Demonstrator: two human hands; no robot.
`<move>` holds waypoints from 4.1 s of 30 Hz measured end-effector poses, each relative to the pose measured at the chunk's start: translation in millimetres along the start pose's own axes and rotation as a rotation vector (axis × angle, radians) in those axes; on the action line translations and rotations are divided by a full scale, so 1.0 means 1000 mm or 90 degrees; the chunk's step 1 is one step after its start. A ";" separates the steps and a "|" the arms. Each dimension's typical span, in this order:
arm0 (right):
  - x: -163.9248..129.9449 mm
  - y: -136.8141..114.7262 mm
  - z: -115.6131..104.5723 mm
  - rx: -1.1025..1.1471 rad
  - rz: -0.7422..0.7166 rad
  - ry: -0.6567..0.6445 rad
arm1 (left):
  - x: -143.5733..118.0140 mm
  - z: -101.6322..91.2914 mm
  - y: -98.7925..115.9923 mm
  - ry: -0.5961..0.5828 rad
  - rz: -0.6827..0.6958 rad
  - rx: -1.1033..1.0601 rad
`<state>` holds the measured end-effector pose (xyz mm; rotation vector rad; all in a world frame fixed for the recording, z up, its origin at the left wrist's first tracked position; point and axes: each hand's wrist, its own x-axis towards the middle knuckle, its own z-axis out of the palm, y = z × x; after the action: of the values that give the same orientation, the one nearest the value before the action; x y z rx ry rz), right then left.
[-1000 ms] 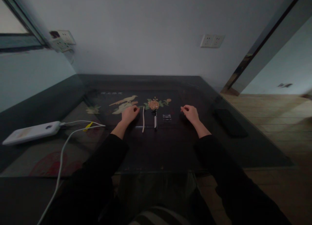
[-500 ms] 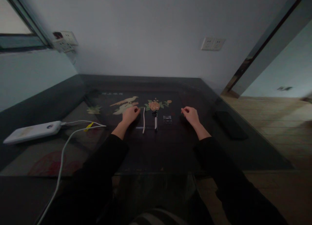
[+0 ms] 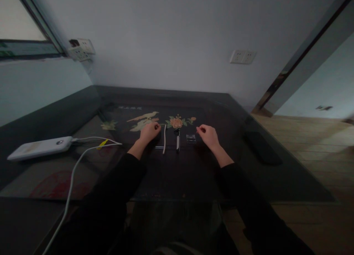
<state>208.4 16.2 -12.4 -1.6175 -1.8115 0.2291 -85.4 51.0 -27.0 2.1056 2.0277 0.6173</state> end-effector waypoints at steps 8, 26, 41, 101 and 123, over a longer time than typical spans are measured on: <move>-0.022 -0.062 0.014 -0.019 -0.055 -0.069 | -0.002 0.003 0.007 0.034 0.064 -0.047; -0.034 -0.095 0.050 -0.265 -0.059 -0.165 | -0.009 0.000 0.029 -0.002 0.114 -0.037; -0.034 -0.094 0.034 -0.172 -0.036 -0.138 | -0.014 -0.008 0.036 0.019 0.163 -0.049; -0.021 -0.061 0.038 0.442 -0.171 0.060 | -0.028 -0.012 0.074 -0.098 0.021 -0.949; -0.022 -0.067 0.030 0.388 -0.196 0.076 | -0.028 -0.013 0.068 -0.067 0.065 -0.857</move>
<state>136.5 -9.3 -6.1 -0.9002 -1.6551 0.4771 -27.7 16.8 5.8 1.2974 0.8682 1.3224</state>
